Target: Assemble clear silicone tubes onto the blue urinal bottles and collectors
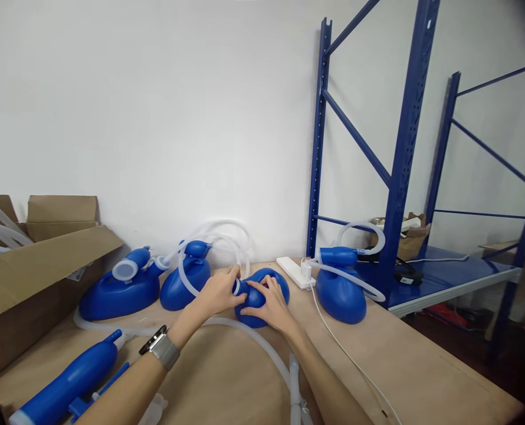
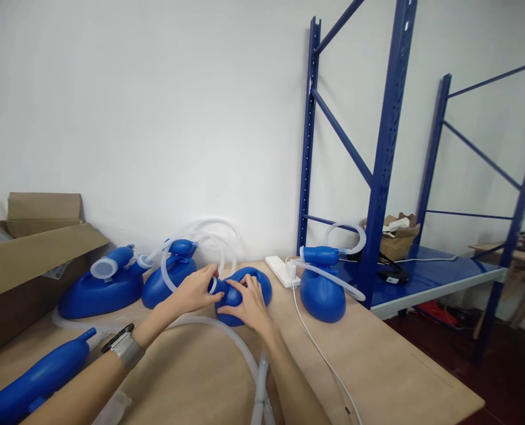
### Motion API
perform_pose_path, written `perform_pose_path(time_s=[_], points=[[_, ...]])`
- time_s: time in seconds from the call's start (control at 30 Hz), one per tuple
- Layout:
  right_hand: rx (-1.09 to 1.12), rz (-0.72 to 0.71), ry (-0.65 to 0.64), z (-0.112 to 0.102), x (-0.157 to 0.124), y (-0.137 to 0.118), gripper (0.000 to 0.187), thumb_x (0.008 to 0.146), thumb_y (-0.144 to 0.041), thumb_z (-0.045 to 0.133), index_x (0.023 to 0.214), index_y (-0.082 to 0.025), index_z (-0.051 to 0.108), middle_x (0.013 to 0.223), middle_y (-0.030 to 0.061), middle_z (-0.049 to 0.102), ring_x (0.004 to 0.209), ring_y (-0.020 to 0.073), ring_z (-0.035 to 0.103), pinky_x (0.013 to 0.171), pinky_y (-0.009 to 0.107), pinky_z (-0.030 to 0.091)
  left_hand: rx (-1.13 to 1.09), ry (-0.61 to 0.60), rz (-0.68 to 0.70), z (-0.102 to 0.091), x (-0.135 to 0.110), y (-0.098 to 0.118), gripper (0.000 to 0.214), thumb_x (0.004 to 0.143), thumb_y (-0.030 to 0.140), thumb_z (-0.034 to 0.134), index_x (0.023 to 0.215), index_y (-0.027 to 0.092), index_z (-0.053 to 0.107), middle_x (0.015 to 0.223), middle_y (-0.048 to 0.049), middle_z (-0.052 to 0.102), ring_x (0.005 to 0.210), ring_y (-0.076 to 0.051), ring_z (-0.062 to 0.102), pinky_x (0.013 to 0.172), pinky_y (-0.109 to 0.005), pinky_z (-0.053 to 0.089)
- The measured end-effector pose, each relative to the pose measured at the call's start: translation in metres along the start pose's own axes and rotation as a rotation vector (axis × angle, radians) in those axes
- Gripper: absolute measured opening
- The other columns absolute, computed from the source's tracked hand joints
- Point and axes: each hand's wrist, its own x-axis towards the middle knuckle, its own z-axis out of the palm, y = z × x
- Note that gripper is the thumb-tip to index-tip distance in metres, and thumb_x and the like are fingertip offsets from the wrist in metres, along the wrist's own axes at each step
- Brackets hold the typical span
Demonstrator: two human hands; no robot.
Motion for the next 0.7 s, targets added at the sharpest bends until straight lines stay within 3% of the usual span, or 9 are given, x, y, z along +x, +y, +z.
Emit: perform_pose_path(time_s=[0.1, 0.2, 0.43, 0.57, 0.7], points=[[0.005, -0.006, 0.010, 0.002, -0.001, -0.005, 0.066, 0.067, -0.049, 0.089, 0.127, -0.028, 0.071, 0.105, 0.0071, 0.058, 0.104, 0.0293, 0.056, 0.095, 0.044, 0.046, 0.018, 0.028, 0.004, 0.010, 0.000, 0.005, 0.015, 0.086, 0.037, 0.056, 0.089, 0.022, 0.056, 0.087, -0.0055, 0.067, 0.081, -0.025, 0.066, 0.070, -0.033, 0.047], [0.007, 0.002, 0.024, 0.008, -0.003, -0.007, 0.062, 0.069, -0.044, 0.089, 0.126, -0.029, 0.072, 0.103, 0.0062, 0.057, 0.104, 0.0287, 0.056, 0.093, 0.043, 0.046, 0.002, 0.076, 0.034, 0.021, -0.001, 0.005, 0.020, 0.089, 0.038, 0.049, 0.097, 0.021, 0.055, 0.097, -0.0090, 0.065, 0.091, -0.026, 0.065, 0.078, -0.036, 0.049], [0.006, 0.007, 0.023, 0.015, -0.002, 0.000, 0.056, 0.073, -0.038, 0.085, 0.127, -0.030, 0.071, 0.105, 0.0064, 0.056, 0.107, 0.0282, 0.056, 0.097, 0.043, 0.044, -0.047, 0.067, 0.196, 0.027, -0.001, -0.007, 0.045, 0.082, 0.040, 0.059, 0.119, 0.017, 0.054, 0.117, -0.0144, 0.062, 0.113, -0.030, 0.058, 0.101, -0.046, 0.047], [0.021, -0.006, 0.007, 0.010, -0.002, 0.002, 0.054, 0.077, -0.041, 0.082, 0.128, -0.029, 0.070, 0.108, 0.0075, 0.058, 0.108, 0.0291, 0.057, 0.098, 0.045, 0.045, -0.007, -0.020, 0.228, 0.016, 0.000, -0.008, 0.069, 0.083, 0.053, 0.063, 0.138, 0.015, 0.047, 0.138, -0.0190, 0.055, 0.130, -0.032, 0.052, 0.110, -0.048, 0.044], [0.022, -0.008, -0.024, 0.006, -0.005, 0.002, 0.055, 0.078, -0.043, 0.081, 0.130, -0.028, 0.069, 0.109, 0.0078, 0.058, 0.109, 0.0288, 0.057, 0.104, 0.044, 0.043, 0.088, -0.106, 0.159, -0.025, -0.004, -0.006, 0.071, 0.089, 0.062, 0.056, 0.145, 0.020, 0.046, 0.153, -0.0179, 0.045, 0.140, -0.034, 0.045, 0.112, -0.050, 0.042]])
